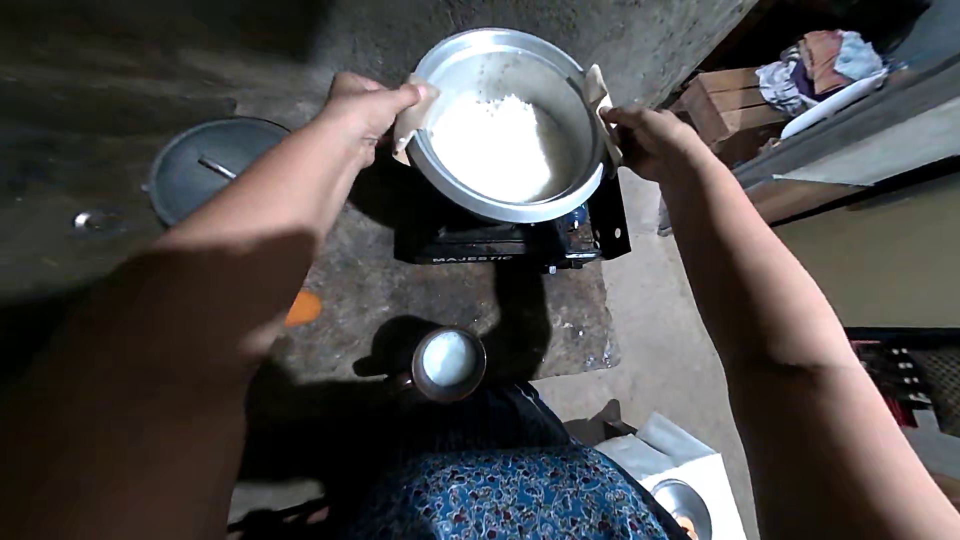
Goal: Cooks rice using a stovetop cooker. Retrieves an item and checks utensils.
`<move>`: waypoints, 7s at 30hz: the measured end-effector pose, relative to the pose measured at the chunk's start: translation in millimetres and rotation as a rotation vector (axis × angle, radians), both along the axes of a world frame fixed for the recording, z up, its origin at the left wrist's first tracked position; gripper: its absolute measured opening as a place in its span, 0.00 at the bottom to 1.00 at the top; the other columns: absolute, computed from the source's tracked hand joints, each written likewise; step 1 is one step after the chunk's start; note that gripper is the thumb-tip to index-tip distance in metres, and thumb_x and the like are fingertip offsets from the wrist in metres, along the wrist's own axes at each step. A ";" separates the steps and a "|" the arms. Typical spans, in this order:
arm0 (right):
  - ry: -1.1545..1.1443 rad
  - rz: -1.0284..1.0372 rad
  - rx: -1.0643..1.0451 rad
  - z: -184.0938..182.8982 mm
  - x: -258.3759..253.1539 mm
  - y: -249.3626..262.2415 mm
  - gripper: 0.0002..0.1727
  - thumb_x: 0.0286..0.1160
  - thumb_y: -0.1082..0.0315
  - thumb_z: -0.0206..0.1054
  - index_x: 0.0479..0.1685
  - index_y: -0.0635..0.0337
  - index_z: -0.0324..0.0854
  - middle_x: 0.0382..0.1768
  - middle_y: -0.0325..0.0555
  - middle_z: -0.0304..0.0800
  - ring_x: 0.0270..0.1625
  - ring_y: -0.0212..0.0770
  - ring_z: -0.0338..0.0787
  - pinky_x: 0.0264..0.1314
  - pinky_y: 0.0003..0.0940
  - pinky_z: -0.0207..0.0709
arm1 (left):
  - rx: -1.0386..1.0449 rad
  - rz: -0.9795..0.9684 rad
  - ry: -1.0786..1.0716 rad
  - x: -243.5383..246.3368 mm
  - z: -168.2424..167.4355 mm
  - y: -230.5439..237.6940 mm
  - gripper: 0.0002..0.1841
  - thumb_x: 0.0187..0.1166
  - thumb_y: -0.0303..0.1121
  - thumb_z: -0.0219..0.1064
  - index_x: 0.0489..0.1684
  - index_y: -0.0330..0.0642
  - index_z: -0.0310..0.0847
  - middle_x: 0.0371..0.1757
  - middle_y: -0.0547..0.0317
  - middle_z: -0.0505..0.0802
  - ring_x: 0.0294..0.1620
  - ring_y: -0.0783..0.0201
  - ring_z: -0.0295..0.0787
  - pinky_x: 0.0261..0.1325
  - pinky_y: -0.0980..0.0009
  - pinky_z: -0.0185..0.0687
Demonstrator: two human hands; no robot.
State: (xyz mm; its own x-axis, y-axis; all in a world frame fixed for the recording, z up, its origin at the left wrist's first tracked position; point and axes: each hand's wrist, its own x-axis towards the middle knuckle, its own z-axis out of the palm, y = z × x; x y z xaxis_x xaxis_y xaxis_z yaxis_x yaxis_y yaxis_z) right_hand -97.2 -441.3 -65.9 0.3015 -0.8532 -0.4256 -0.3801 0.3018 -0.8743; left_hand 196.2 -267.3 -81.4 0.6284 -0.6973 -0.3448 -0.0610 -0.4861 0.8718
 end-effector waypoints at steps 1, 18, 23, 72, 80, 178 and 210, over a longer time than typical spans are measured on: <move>-0.014 0.008 0.012 -2.2 1.1 0.0 0.17 0.83 0.55 0.66 0.54 0.60 0.80 0.33 0.39 0.86 0.34 0.34 0.86 0.45 0.33 0.84 | 0.002 -0.001 -0.002 2.5 -1.1 0.4 0.23 0.77 0.46 0.74 0.61 0.37 0.82 0.50 0.55 0.88 0.44 0.68 0.84 0.51 0.67 0.81; -0.014 0.017 -0.133 -13.1 -16.1 25.2 0.13 0.77 0.59 0.74 0.46 0.59 0.80 0.32 0.36 0.85 0.30 0.28 0.83 0.39 0.28 0.83 | -0.010 -0.067 -0.107 6.2 2.0 31.6 0.21 0.77 0.47 0.76 0.49 0.34 0.84 0.38 0.62 0.83 0.30 0.76 0.70 0.38 0.76 0.71; -0.005 -0.047 -0.101 -11.4 -9.1 33.2 0.14 0.80 0.60 0.71 0.50 0.62 0.81 0.31 0.36 0.83 0.30 0.29 0.83 0.41 0.28 0.82 | 0.003 -0.071 -0.110 -6.6 2.9 27.8 0.23 0.78 0.48 0.74 0.51 0.33 0.84 0.43 0.57 0.85 0.34 0.73 0.71 0.43 0.72 0.72; 0.024 -0.210 -0.207 -66.8 -132.8 225.0 0.09 0.77 0.73 0.71 0.47 0.68 0.77 0.33 0.40 0.87 0.32 0.29 0.89 0.42 0.29 0.88 | -0.576 -0.097 -0.420 -64.2 14.7 264.0 0.22 0.69 0.52 0.77 0.46 0.46 0.79 0.36 0.84 0.81 0.34 0.93 0.73 0.41 0.90 0.71; 0.254 -0.090 -0.202 -116.0 -157.7 265.3 0.18 0.72 0.69 0.77 0.53 0.73 0.81 0.38 0.52 0.90 0.39 0.39 0.90 0.50 0.40 0.86 | -0.654 -0.536 -0.656 -209.8 -13.4 217.9 0.22 0.70 0.53 0.77 0.33 0.39 0.90 0.31 0.54 0.92 0.36 0.58 0.89 0.45 0.60 0.82; 1.416 0.595 -0.930 -153.2 -60.9 178.7 0.16 0.84 0.68 0.61 0.57 0.75 0.84 0.59 0.70 0.88 0.68 0.61 0.86 0.72 0.55 0.77 | -0.104 -0.283 -0.134 -375.5 -331.8 410.3 0.13 0.86 0.36 0.63 0.62 0.49 0.86 0.59 0.53 0.91 0.63 0.49 0.88 0.67 0.47 0.82; 1.486 0.602 -0.905 -152.7 -60.6 177.2 0.15 0.83 0.69 0.62 0.56 0.73 0.85 0.60 0.71 0.88 0.69 0.63 0.85 0.72 0.57 0.76 | -0.046 -0.368 -0.116 -365.1 -324.2 407.1 0.12 0.86 0.36 0.64 0.61 0.48 0.86 0.57 0.52 0.91 0.61 0.49 0.88 0.66 0.48 0.82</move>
State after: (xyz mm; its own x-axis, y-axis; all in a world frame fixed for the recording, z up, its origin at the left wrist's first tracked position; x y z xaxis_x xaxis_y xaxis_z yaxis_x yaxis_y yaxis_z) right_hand -157.8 -264.1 -218.6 0.4648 -0.8771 -0.1209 -0.7639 -0.4663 0.4461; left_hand -168.9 139.8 -405.6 0.3662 -0.8966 -0.2491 -0.3236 -0.3737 0.8693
